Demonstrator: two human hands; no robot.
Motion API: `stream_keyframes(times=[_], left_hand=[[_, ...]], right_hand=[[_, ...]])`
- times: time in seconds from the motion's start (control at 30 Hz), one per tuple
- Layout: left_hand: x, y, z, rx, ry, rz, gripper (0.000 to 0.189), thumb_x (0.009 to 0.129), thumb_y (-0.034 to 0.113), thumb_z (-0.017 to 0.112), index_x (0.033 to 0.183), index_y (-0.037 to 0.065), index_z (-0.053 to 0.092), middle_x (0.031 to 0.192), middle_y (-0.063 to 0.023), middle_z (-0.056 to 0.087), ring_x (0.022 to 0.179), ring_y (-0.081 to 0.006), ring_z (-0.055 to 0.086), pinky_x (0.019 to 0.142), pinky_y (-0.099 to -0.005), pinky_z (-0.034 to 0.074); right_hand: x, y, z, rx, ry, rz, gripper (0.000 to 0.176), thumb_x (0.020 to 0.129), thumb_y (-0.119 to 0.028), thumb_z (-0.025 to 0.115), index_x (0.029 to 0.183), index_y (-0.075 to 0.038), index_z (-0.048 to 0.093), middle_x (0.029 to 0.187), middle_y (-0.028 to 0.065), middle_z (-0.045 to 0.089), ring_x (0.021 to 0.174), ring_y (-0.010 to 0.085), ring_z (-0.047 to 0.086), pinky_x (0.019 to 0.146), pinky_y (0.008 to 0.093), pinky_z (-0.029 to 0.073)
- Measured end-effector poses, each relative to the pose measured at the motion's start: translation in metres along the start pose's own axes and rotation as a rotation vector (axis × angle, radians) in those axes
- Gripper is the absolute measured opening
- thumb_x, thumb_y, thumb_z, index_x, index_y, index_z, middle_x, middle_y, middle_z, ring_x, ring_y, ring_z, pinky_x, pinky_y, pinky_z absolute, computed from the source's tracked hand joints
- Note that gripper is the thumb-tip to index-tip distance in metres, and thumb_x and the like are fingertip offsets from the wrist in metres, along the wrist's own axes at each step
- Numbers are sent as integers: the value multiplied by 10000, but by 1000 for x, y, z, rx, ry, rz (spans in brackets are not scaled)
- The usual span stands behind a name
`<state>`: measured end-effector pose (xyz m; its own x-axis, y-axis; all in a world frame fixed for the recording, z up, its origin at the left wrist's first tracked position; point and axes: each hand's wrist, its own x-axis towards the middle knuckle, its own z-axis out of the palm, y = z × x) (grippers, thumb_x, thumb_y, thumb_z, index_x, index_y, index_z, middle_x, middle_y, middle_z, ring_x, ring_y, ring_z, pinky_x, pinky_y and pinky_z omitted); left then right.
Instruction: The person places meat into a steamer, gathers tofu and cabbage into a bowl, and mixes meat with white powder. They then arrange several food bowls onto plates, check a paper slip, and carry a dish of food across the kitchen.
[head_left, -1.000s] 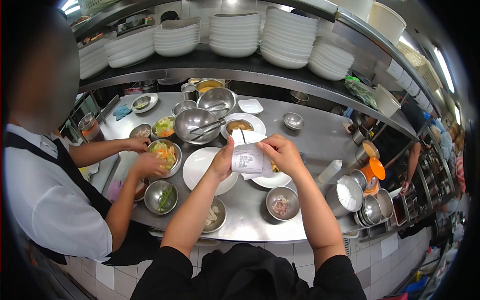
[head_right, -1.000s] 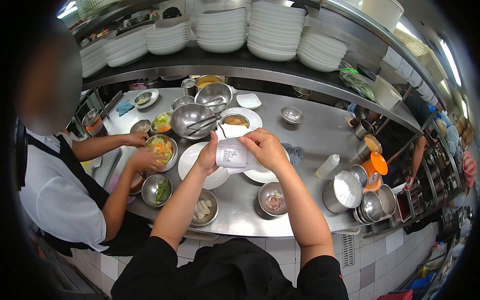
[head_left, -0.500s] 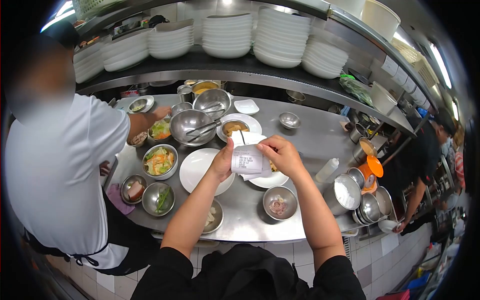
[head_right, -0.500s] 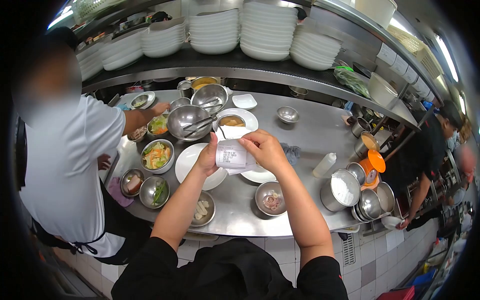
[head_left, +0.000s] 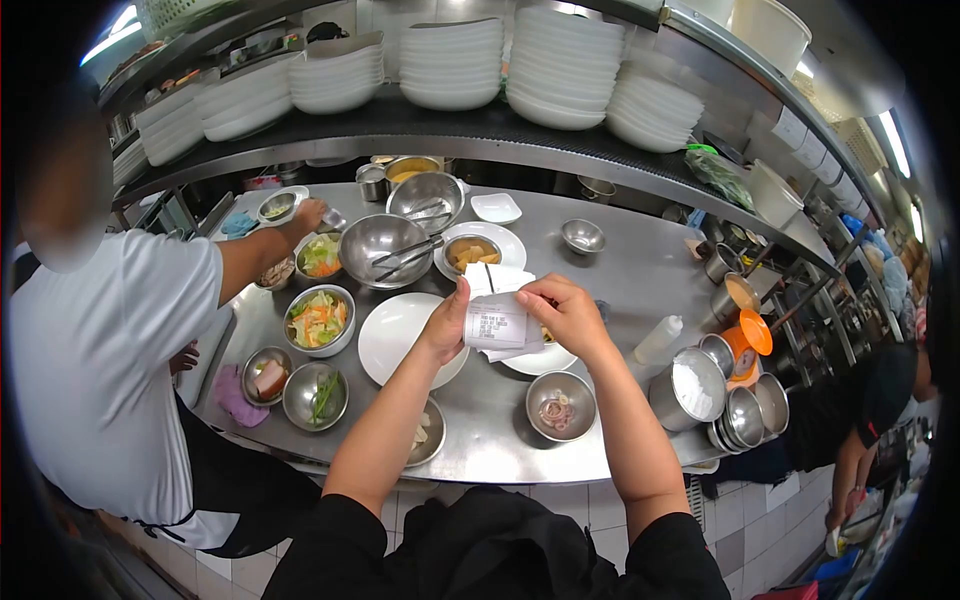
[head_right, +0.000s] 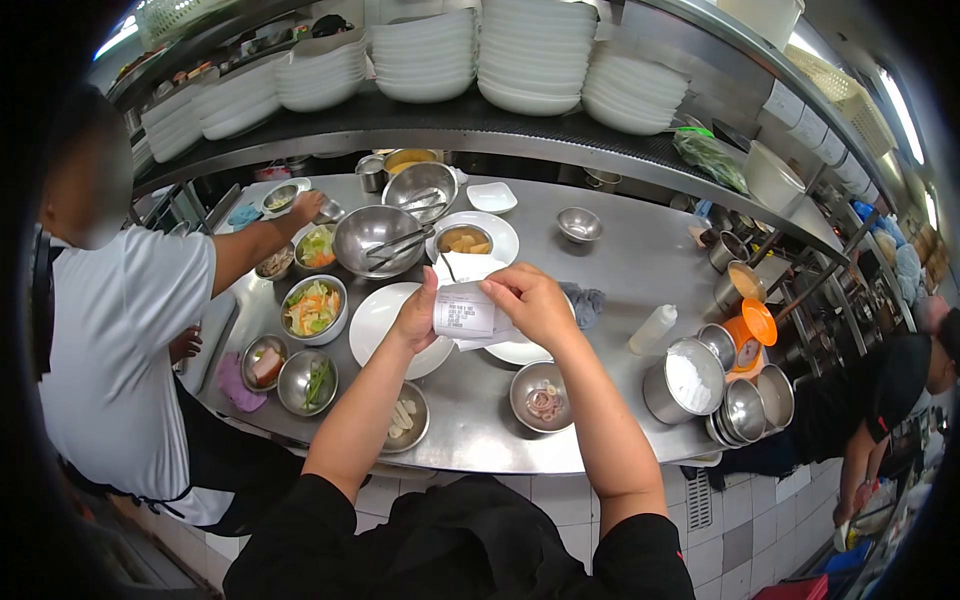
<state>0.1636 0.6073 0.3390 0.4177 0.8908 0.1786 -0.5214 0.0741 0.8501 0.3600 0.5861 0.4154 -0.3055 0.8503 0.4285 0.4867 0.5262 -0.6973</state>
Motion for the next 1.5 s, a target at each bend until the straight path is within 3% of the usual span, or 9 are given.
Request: stream_keyframes(times=[0.9, 1.17, 1.3, 1.33, 1.37, 1.43, 1.47, 1.5], left_hand=[[1, -2, -16, -5, 30, 14, 801, 847, 663, 409, 1320, 16, 401, 1255, -114, 523, 1141, -200, 521, 945, -329, 431], [-11, -9, -18, -12, 135, -5, 770, 871, 646, 375, 1314, 17, 411, 1240, -110, 542, 1125, -204, 538, 938, -330, 435], [-26, -18, -20, -27, 190, -48, 705, 915, 602, 321, 1298, 19, 427, 1219, -118, 560, 1099, -218, 564, 936, -335, 444], [-29, -23, -25, -136, 223, -73, 534, 948, 448, 427, 1281, 30, 433, 1160, -113, 582, 1014, -223, 601, 794, -363, 519], [-35, -25, -25, -134, 221, -74, 534, 948, 448, 427, 1281, 30, 433, 1160, -113, 582, 1014, -223, 601, 794, -363, 519], [-45, -14, -24, 73, 322, 10, 401, 908, 238, 516, 1250, 43, 442, 1071, -105, 598, 874, -222, 631, 582, -375, 538], [-48, 3, -20, -51, 315, 16, 393, 844, 104, 536, 1223, 52, 446, 1010, -95, 596, 773, -217, 630, 444, -367, 498], [-51, 19, -14, -71, 358, 88, 372, 847, 97, 536, 1205, 33, 458, 1009, -98, 600, 771, -214, 632, 467, -360, 507]], right_hand=[[1, -10, 6, 51, -61, 34, 169, 843, -199, 659, 928, -56, 688, 831, 31, 578, 726, 117, 542, 669, 256, 447], [-23, 4, 42, -151, 19, -264, 121, 777, -81, 651, 890, -69, 690, 823, 72, 576, 771, 212, 564, 684, 318, 457], [-37, 16, 55, -120, -51, -176, 172, 774, -75, 624, 939, -78, 675, 828, 81, 577, 808, 244, 563, 700, 340, 456], [-41, 19, 54, -139, -74, -219, 180, 796, -88, 616, 968, -79, 666, 825, 87, 573, 780, 237, 562, 689, 331, 454], [-48, 18, 52, -139, -71, -219, 180, 796, -88, 616, 968, -79, 666, 825, 87, 573, 780, 237, 562, 689, 331, 454], [-61, 13, 46, -46, -96, -71, 177, 816, -109, 591, 976, -74, 658, 849, 112, 580, 795, 266, 573, 716, 347, 464], [-69, 13, 43, -23, -107, 0, 183, 833, -122, 583, 995, -68, 651, 854, 110, 577, 785, 251, 571, 714, 334, 463], [-76, 14, 40, 1, -117, 64, 191, 850, -134, 575, 1013, -61, 644, 858, 107, 575, 775, 236, 569, 711, 321, 462]])
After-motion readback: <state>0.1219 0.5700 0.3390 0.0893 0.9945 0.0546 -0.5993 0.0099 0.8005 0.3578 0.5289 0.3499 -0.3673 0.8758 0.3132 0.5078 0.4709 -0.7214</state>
